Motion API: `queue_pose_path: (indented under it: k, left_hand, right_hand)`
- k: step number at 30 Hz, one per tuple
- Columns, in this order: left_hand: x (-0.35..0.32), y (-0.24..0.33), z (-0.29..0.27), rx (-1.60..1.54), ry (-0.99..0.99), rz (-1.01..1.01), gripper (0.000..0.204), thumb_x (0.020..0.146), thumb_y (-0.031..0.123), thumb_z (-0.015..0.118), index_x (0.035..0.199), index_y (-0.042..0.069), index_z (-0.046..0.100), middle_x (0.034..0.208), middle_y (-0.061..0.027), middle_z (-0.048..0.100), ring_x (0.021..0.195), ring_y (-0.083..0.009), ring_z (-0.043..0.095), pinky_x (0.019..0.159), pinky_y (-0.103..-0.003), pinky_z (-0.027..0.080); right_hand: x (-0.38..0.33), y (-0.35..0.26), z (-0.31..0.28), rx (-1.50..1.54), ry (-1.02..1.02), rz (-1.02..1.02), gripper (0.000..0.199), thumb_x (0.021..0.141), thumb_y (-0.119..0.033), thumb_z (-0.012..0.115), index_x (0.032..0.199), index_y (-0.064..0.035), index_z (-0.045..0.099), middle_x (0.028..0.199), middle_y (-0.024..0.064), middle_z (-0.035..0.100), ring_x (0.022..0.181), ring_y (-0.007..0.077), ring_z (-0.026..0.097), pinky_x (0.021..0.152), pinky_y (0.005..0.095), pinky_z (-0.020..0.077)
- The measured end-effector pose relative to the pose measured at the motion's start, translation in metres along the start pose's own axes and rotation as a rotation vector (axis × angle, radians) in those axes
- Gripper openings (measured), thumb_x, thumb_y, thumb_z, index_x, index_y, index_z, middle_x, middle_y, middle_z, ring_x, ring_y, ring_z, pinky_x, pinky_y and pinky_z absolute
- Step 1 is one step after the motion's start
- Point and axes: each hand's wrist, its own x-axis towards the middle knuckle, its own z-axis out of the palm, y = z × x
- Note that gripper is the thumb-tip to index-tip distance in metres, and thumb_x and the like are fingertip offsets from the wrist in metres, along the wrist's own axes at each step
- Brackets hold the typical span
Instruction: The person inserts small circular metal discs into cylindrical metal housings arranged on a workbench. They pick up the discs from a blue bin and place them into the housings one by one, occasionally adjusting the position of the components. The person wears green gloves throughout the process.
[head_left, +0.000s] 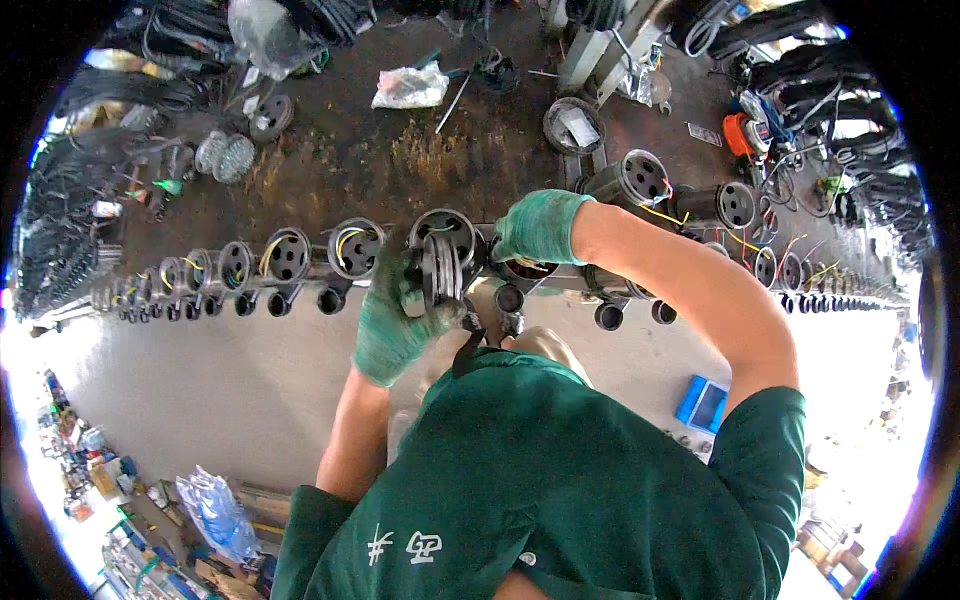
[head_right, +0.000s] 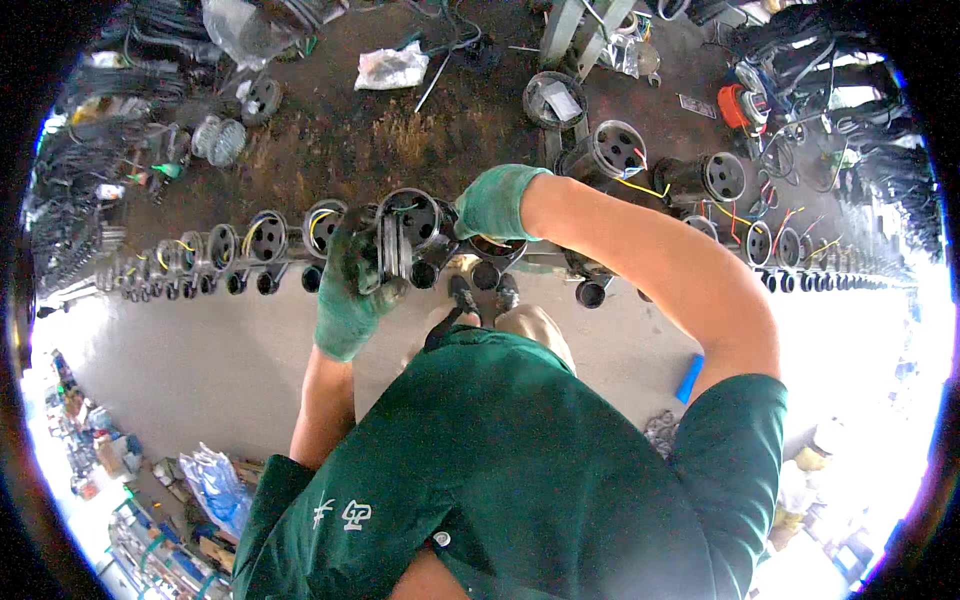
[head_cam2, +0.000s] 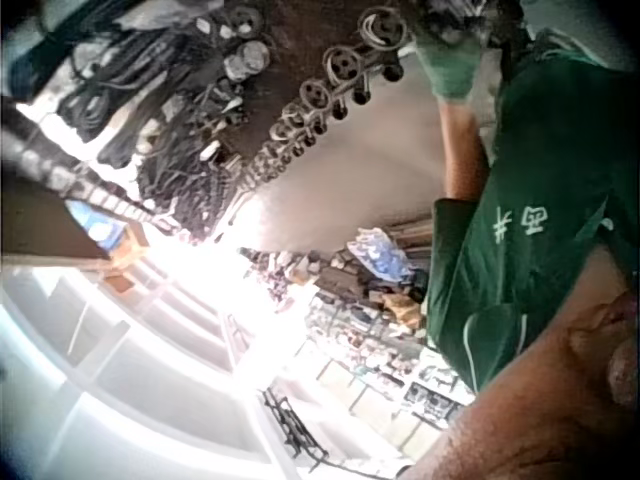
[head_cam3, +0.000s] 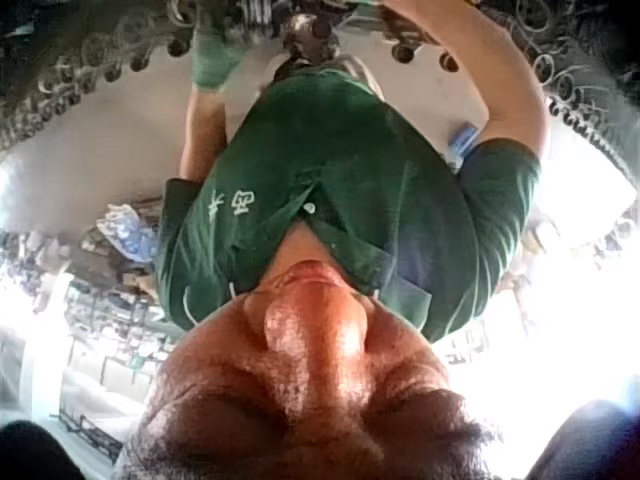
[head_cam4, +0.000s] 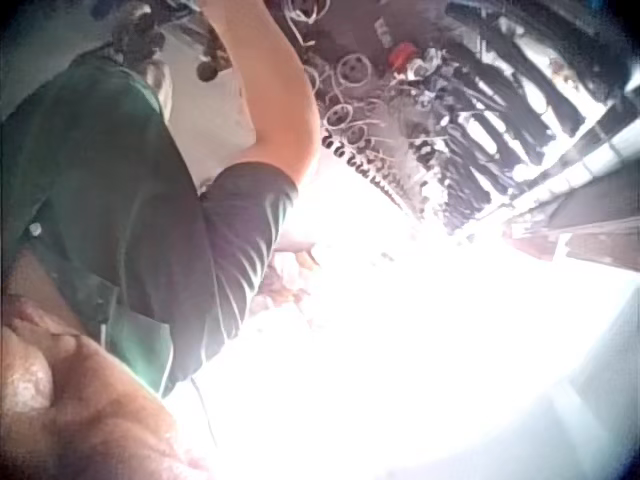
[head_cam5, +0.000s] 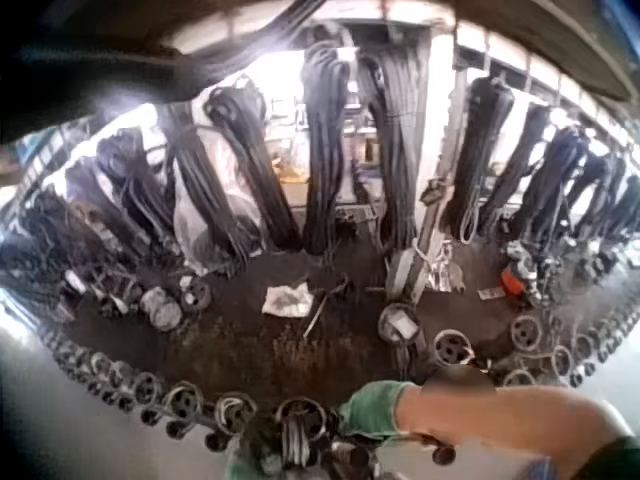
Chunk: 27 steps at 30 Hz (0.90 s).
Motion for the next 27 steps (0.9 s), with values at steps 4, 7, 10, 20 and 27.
queue_pose_path:
  k: [4,7,10,20,27]
  left_hand:
    - [-0.013,-0.004,-0.003,-0.035,-0.028,0.031,0.115,0.069,0.020,0.097,0.162,0.007,0.030,0.144,-0.0102,0.056,0.127,-0.0212,0.058,0.105,-0.037,0.051]
    - [-0.021,-0.007,-0.016,0.023,-0.013,0.009,0.116,0.068,0.020,0.098,0.162,0.006,0.031,0.143,-0.0101,0.056,0.124,-0.0212,0.060,0.106,-0.037,0.049]
    - [-0.038,-0.012,-0.011,-0.012,0.056,-0.011,0.115,0.069,0.020,0.097,0.162,0.009,0.031,0.139,-0.0120,0.058,0.125,-0.0224,0.060,0.106,-0.038,0.050]
    - [-0.069,-0.016,0.053,-0.117,0.277,-0.123,0.106,0.075,0.010,0.086,0.163,0.011,0.026,0.136,-0.0137,0.061,0.117,-0.0232,0.066,0.100,-0.039,0.055]
    - [-0.066,-0.026,0.080,-0.272,0.278,-0.083,0.106,0.084,0.035,0.087,0.162,0.007,0.021,0.131,-0.0132,0.061,0.112,-0.0226,0.065,0.096,-0.037,0.056]
  right_hand:
    - [0.009,-0.009,-0.025,-0.086,-0.159,-0.112,0.029,0.096,-0.031,0.060,0.112,-0.0127,0.077,0.108,0.0131,0.076,0.103,0.0369,0.070,0.086,0.0485,0.0550]
    - [0.035,-0.019,-0.029,-0.108,-0.273,-0.068,0.025,0.094,-0.025,0.061,0.108,-0.0136,0.078,0.108,0.0111,0.076,0.102,0.0367,0.071,0.084,0.0488,0.0561]
    - [0.039,-0.020,-0.034,-0.187,-0.276,-0.137,0.019,0.086,-0.017,0.067,0.101,-0.0136,0.078,0.103,0.0088,0.075,0.097,0.0350,0.072,0.079,0.0467,0.0578]
    - [0.034,0.020,-0.013,-0.261,0.004,-0.524,0.025,0.088,-0.011,0.068,0.112,-0.0142,0.076,0.105,0.0083,0.075,0.102,0.0359,0.071,0.086,0.0449,0.0570]
    - [0.008,0.042,-0.038,-0.107,-0.079,-0.501,0.032,0.089,-0.009,0.069,0.120,-0.0154,0.075,0.113,0.0110,0.075,0.104,0.0366,0.070,0.088,0.0454,0.0562]
